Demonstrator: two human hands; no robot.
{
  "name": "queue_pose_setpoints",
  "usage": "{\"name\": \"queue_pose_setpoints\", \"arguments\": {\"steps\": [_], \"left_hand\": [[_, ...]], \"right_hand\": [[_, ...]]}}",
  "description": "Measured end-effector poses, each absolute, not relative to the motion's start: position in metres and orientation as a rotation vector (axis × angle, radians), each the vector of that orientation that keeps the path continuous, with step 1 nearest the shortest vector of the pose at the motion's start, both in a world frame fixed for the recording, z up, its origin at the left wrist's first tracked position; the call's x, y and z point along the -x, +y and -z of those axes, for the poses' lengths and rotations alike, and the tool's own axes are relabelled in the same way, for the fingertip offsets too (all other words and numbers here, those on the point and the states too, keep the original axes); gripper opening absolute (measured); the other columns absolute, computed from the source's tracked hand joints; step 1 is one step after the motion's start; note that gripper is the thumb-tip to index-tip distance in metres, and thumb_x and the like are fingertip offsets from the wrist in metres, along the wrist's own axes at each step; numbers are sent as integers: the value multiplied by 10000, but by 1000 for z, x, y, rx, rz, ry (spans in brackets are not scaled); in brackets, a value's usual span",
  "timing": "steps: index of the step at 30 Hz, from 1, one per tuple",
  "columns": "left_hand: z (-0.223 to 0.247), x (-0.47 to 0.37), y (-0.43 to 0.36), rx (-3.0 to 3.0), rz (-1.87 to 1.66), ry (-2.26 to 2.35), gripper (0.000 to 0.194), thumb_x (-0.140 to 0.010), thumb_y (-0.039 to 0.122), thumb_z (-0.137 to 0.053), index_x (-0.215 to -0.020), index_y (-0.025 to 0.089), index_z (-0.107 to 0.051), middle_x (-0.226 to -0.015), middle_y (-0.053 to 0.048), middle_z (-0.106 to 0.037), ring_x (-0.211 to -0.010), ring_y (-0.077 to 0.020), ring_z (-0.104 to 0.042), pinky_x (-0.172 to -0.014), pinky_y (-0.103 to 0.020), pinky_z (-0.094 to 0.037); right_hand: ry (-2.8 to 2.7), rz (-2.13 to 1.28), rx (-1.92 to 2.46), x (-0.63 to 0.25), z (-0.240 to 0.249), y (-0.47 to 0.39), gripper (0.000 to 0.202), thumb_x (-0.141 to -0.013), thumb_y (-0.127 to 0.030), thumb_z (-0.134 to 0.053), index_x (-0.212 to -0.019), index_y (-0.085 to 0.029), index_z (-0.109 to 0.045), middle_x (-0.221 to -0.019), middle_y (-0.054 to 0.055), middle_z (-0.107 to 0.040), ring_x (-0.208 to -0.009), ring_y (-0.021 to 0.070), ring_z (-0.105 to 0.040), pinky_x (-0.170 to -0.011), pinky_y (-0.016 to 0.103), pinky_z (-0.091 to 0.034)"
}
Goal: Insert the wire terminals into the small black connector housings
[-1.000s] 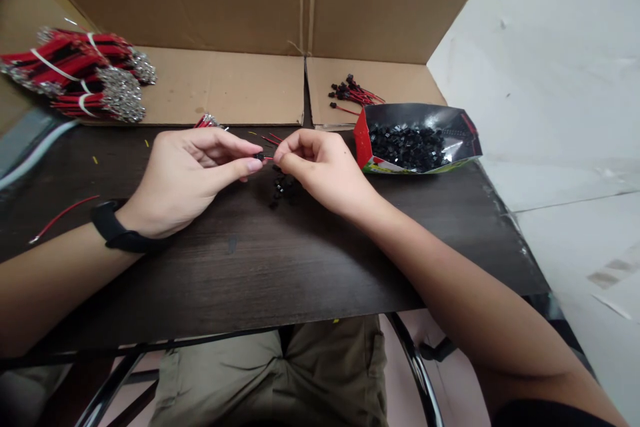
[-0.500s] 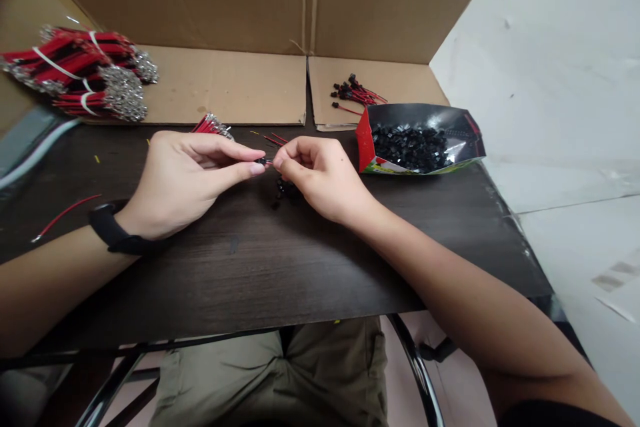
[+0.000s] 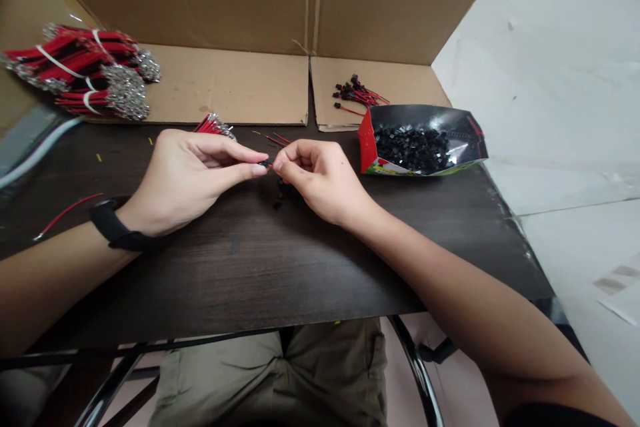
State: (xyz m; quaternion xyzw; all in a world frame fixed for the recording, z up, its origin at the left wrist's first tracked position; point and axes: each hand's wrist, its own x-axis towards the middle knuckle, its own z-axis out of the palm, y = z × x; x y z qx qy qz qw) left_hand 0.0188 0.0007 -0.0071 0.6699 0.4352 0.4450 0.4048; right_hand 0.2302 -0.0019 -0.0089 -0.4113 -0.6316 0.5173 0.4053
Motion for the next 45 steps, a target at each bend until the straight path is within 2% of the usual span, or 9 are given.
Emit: {"name": "queue_pose_setpoints", "arguments": {"steps": [12,19,24,28,30,32,34,38,45], "left_hand": [[12,-21,4,-1732,-1154,1018,143,-824,111,-879,-940,192,-866,-919,-22,-848,-845,-196,-819,-817,-286,-688],[11,-22,5,-1719,-1168,1099,161,-811,171,-896,-965,172,-850,-976,-51,-844,-890,-206,-805,-900,-328,-678],[12,-16,12,-1718,-1181,1129,437,-827,266,-892,-1240,193,-769,-1047,-52,-833,-973,-220,-801,-915,-350,-654],[-4,11,27,-2013,-1205,1423,341,-941,379,-775,-1249,253,-698,-1035,21,-796,-972,-186,-744,-908,-375,-592],[-14,26,33,-2195,-1090,1605,260,-998,418,-687,-1195,249,-670,-1058,61,-756,-1028,-165,-691,-987,-384,-536],[-19,36,37,-2256,-916,1735,332,-982,479,-683,-1179,217,-632,-1057,47,-725,-1020,-165,-664,-961,-386,-501],[-19,39,40,-2225,-794,1842,484,-914,553,-715,-1210,185,-607,-1006,-7,-715,-984,-206,-672,-866,-401,-485],[-8,33,43,-2233,-462,1933,726,-762,679,-752,-1242,145,-645,-1022,-131,-723,-954,-323,-712,-775,-440,-487],[-2,32,43,-2347,-452,1840,490,-788,497,-748,-1158,176,-735,-1052,-190,-772,-945,-395,-736,-758,-462,-519]], "right_hand": [[-1504,-1349,1007,-228,10,0,117,-928,-263,-743,-888,-162,-699,-805,-14,-639,-673,92,-499,-595,251,-374],[-1521,-1242,928,-233,15,6,116,-882,-203,-762,-976,-174,-701,-918,3,-708,-805,123,-621,-762,287,-501],[-1694,-862,990,-238,8,7,31,-906,-188,-746,-891,-198,-721,-866,13,-741,-796,158,-646,-748,325,-500],[-1744,-403,1069,-257,-19,24,97,-951,-161,-722,-933,-250,-756,-917,37,-777,-806,181,-657,-784,365,-512],[-1766,-217,1146,-272,-33,48,185,-888,-92,-778,-937,-270,-783,-916,42,-784,-792,177,-652,-776,365,-502],[-1783,-135,1317,-288,-42,81,230,-849,-26,-780,-866,-255,-801,-867,42,-774,-746,143,-636,-768,357,-484],[-1722,-192,1610,-304,-44,116,276,-777,41,-804,-699,-222,-774,-681,18,-694,-652,104,-583,-739,358,-456],[-1782,-100,1663,-326,-32,158,158,-740,-74,-888,-759,-204,-800,-717,3,-719,-675,132,-604,-756,389,-472],[-1828,-177,1416,-282,-24,108,136,-827,-58,-738,-872,-166,-808,-893,103,-788,-816,223,-686,-859,447,-533]]}}
